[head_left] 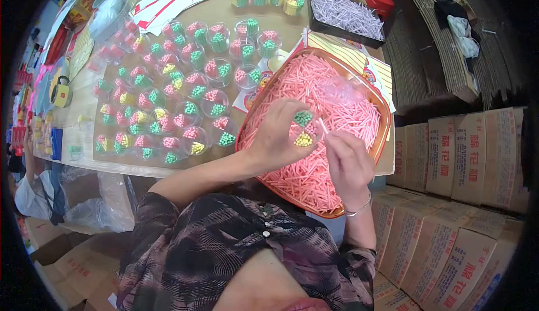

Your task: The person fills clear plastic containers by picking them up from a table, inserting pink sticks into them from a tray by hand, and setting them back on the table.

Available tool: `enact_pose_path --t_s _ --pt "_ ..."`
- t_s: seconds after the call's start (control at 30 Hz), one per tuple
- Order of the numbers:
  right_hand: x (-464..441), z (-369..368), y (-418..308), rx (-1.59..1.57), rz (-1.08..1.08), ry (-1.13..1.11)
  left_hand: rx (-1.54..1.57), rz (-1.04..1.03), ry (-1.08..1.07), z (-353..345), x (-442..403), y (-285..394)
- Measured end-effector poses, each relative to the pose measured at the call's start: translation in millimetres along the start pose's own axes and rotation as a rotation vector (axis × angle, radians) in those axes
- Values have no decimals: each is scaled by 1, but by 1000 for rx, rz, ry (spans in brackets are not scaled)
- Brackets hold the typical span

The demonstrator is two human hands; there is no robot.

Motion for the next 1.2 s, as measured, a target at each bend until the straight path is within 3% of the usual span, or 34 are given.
enact_pose_path --t_s 0.07,0.27,0.4,0.6,0.73,0.8,1.0,1.07,1.2 --pt "1 -3 -1 117 143 -57 -19 -26 8 0 0 1" --pt "3 -3 -6 272 186 -231 -95 -39 -30 0 1 2" --pt "-5 0 -10 196 -213 -467 -137 -102 -23 -7 5 8" --pt "8 -14 4 195 89 -90 5 81 -4 5 5 5" --pt "17 -19 2 147 -23 -202 29 99 5 6 6 2" --pt "14 -15 -2 216 -18 -436 -17 41 5 8 7 0" --pt "16 -9 5 -42 -108 -281 -18 68 43 61 4 -3" --pt "16 -1 9 -177 -293 -159 -188 272 41 91 -3 -14" --pt "15 -4 11 -157 -328 -215 -92 462 51 117 -14 -29"
Point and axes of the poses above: each hand's wrist, its own x-axis away from the middle knuckle, its own z-axis out of the back of the hand, y = z × x, the point moved 2 cm from there along -x, towards the middle knuckle
